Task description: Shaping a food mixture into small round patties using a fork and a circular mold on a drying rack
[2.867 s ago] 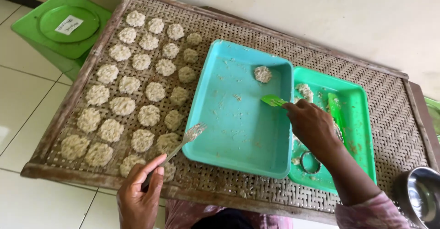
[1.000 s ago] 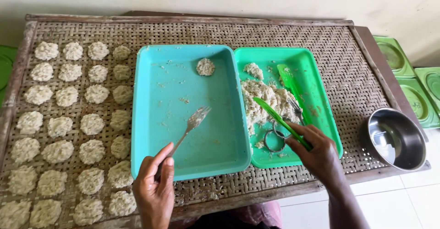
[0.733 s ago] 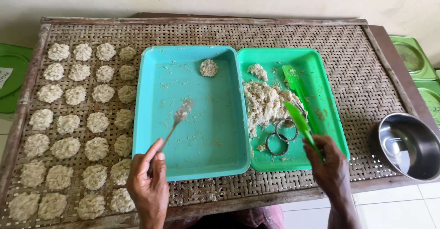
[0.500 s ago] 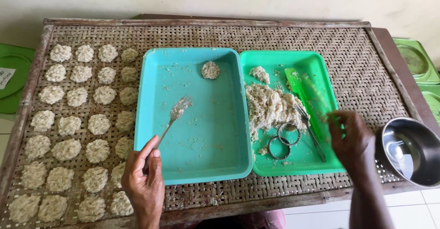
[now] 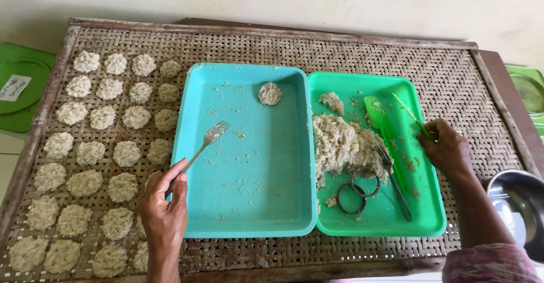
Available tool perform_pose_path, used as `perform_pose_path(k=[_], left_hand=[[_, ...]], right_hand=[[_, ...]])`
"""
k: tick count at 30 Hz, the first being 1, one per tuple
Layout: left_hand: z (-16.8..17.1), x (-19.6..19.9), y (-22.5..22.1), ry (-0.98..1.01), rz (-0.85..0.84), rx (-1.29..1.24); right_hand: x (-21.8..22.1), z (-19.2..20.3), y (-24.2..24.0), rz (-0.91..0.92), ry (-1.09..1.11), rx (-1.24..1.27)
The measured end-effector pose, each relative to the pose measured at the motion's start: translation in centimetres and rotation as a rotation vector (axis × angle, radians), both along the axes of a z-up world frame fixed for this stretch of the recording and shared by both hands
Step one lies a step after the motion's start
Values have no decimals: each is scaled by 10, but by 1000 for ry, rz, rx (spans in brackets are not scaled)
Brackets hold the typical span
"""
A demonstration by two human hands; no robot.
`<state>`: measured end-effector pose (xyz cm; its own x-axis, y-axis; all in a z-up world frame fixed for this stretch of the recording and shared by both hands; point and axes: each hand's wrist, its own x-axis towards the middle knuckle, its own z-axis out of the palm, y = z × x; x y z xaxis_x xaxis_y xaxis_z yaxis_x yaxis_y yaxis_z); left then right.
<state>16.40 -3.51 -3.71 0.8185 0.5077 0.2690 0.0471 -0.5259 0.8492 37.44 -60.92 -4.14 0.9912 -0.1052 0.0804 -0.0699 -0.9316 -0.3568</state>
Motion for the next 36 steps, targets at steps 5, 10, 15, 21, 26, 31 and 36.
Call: perform_pose_path(k=[5, 10, 15, 21, 26, 31, 36], left_hand=[[-17, 8, -8, 35, 46, 112], [-22, 10, -19, 24, 107, 258], [-14, 11, -40, -41, 91, 303], [-45, 16, -53, -94, 50, 387], [-13, 20, -79, -35, 16, 308], [-14, 12, -95, -77, -17, 266], [15, 0, -109, 37, -48, 195]], right_hand=[[-6, 17, 13, 25, 15, 88], [14, -6, -22, 64, -72, 38], [33, -7, -54, 21, -96, -116], [52, -29, -91, 62, -147, -71], [48, -27, -102, -5, -146, -67], [50, -37, -110, -29, -165, -116], [43, -41, -108, 55, -301, 34]])
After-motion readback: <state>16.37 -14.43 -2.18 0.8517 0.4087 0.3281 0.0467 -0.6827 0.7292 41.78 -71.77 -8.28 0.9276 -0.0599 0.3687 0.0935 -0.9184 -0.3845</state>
